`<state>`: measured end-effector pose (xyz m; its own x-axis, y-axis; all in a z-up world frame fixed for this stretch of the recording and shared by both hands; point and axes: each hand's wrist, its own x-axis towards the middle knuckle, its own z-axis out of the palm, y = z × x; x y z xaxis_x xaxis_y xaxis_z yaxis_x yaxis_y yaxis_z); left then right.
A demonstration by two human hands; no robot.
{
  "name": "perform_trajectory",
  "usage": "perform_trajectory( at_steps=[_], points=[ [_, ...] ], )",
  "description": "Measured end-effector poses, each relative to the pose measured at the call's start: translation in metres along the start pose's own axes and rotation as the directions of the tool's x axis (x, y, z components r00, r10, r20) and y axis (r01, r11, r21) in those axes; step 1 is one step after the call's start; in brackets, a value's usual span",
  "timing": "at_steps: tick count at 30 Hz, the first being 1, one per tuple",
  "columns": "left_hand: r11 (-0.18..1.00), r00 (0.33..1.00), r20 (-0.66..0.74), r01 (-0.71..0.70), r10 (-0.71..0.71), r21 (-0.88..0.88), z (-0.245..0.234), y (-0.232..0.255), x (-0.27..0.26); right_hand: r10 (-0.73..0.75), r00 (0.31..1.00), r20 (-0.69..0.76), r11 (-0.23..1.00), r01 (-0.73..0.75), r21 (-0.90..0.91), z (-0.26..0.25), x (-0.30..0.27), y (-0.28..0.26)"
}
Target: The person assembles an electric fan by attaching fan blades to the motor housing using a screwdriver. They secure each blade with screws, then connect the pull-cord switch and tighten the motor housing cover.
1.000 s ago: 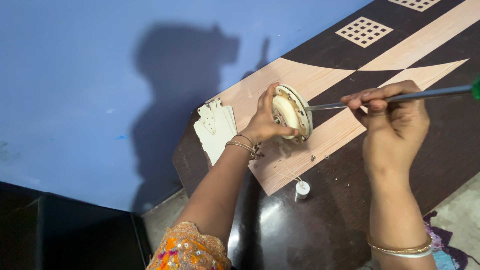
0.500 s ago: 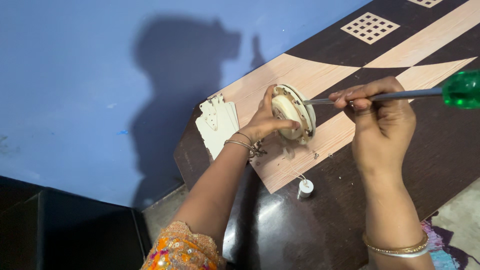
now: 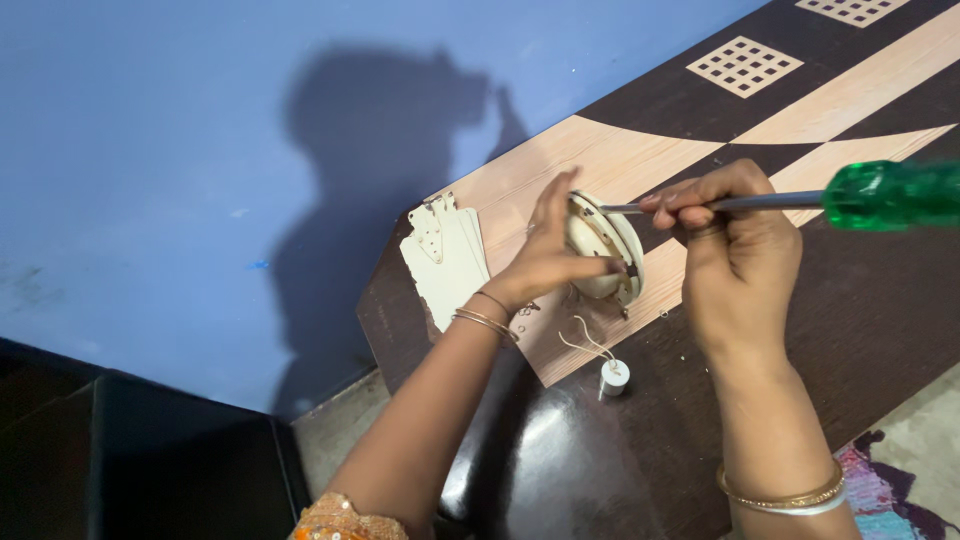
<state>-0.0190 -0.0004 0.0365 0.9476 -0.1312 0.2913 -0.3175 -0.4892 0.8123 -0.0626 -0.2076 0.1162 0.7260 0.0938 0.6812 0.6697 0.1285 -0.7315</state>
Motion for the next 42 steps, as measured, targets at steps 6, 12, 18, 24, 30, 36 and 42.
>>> perform_trajectory(
  at_steps=[6, 12, 18, 24, 30, 36, 42],
  points=[
    [0.972, 0.988, -0.155, 0.05, -0.014, 0.231, 0.024, 0.026, -0.001, -0.013, 1.0, -0.004, 0.995, 0.014, 0.098, 0.002, 0.002, -0.004],
    [0.961, 0.991, -0.093, 0.12, -0.1, 0.249, 0.033, 0.032, 0.002, 0.042, 0.999, -0.008, 0.997, -0.042, -0.07, 0.0, 0.004, -0.021],
    [0.955, 0.989, -0.116, 0.122, -0.093, 0.271, 0.035, 0.038, 0.0, 0.065, 0.998, -0.016, 0.989, -0.067, -0.132, 0.002, 0.005, -0.031],
    [0.959, 0.989, -0.1, 0.134, -0.112, 0.25, 0.029, 0.041, -0.006, 0.043, 0.999, -0.03, 0.997, -0.045, -0.055, 0.002, 0.007, -0.027],
    [0.934, 0.989, -0.075, 0.144, -0.126, 0.327, 0.025, 0.045, -0.01, 0.077, 0.997, 0.029, 0.992, -0.073, -0.106, 0.007, 0.024, -0.022],
    [0.934, 0.986, -0.12, 0.15, -0.117, 0.323, 0.027, 0.051, -0.009, 0.161, 0.976, 0.147, 0.957, -0.118, -0.265, 0.029, 0.085, -0.022],
    [0.944, 0.981, -0.16, 0.153, -0.11, 0.292, 0.022, 0.057, -0.006, 0.127, 0.962, 0.241, 0.967, -0.065, -0.248, 0.033, 0.104, -0.016]
  ],
)
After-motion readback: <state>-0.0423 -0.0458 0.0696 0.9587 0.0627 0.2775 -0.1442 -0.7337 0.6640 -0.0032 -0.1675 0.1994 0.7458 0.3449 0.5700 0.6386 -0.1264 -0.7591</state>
